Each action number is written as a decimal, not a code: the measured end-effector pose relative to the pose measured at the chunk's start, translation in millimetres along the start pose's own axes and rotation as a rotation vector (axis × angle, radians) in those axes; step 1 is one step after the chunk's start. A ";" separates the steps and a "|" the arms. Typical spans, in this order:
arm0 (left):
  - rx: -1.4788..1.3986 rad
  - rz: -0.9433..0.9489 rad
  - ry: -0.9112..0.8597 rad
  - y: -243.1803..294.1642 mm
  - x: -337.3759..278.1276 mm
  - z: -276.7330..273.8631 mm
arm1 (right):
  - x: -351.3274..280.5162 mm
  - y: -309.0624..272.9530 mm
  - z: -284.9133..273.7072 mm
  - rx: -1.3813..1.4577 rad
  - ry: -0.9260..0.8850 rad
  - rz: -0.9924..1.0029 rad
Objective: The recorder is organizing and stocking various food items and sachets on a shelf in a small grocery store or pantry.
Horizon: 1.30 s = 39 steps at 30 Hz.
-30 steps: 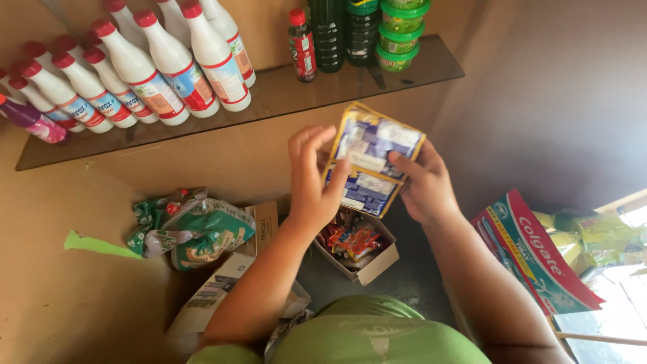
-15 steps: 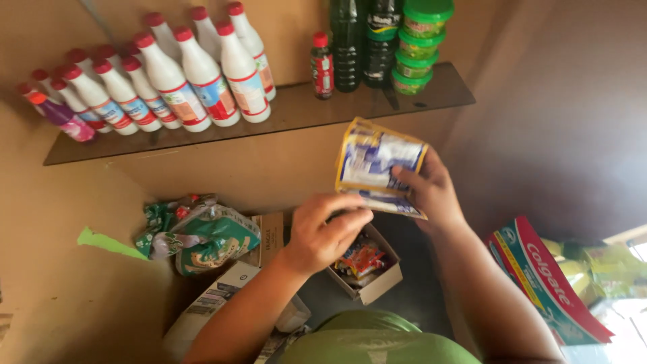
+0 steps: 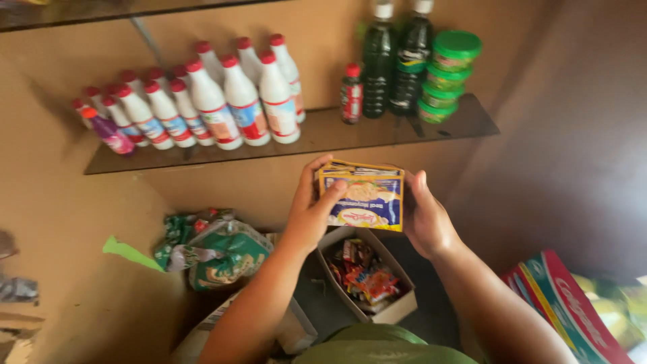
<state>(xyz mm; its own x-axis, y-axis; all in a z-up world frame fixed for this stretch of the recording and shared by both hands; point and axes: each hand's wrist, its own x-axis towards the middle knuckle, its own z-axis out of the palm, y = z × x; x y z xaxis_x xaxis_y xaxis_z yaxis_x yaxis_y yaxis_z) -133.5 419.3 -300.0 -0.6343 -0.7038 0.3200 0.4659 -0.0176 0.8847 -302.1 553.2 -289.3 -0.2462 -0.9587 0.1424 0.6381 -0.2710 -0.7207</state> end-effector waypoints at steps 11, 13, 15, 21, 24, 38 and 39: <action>0.258 0.130 -0.131 80.0 42.4 -68.1 | 90.5 1.9 64.7 -0.373 -0.032 -0.056; 0.281 0.122 -0.167 112.7 53.4 -80.7 | 118.7 -5.4 83.1 -0.340 -0.065 -0.044; 0.351 0.203 -0.208 142.7 66.8 -93.7 | 149.2 -13.5 103.8 -0.362 -0.134 -0.021; 0.475 0.582 -0.063 219.3 134.2 -145.7 | 248.9 -39.9 185.7 -0.888 -0.217 -0.444; 0.466 0.688 0.101 240.0 188.4 -180.2 | 276.0 -52.3 240.7 -1.122 -0.146 -0.607; 1.188 0.510 0.555 246.9 353.3 -253.6 | 381.8 -45.2 239.2 -2.356 -0.202 -1.233; 1.373 0.302 0.463 256.4 346.3 -247.7 | 386.2 -45.8 237.1 -2.408 -0.200 -1.192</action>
<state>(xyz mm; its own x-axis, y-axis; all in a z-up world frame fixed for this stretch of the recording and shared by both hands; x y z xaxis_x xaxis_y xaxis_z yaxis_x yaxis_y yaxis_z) -80.9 -4.8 -46.3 -0.2502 -0.7214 0.6457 -0.5607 0.6517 0.5109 -253.4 174.8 -40.4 0.3786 -0.6419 0.6668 -0.8831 -0.0348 0.4679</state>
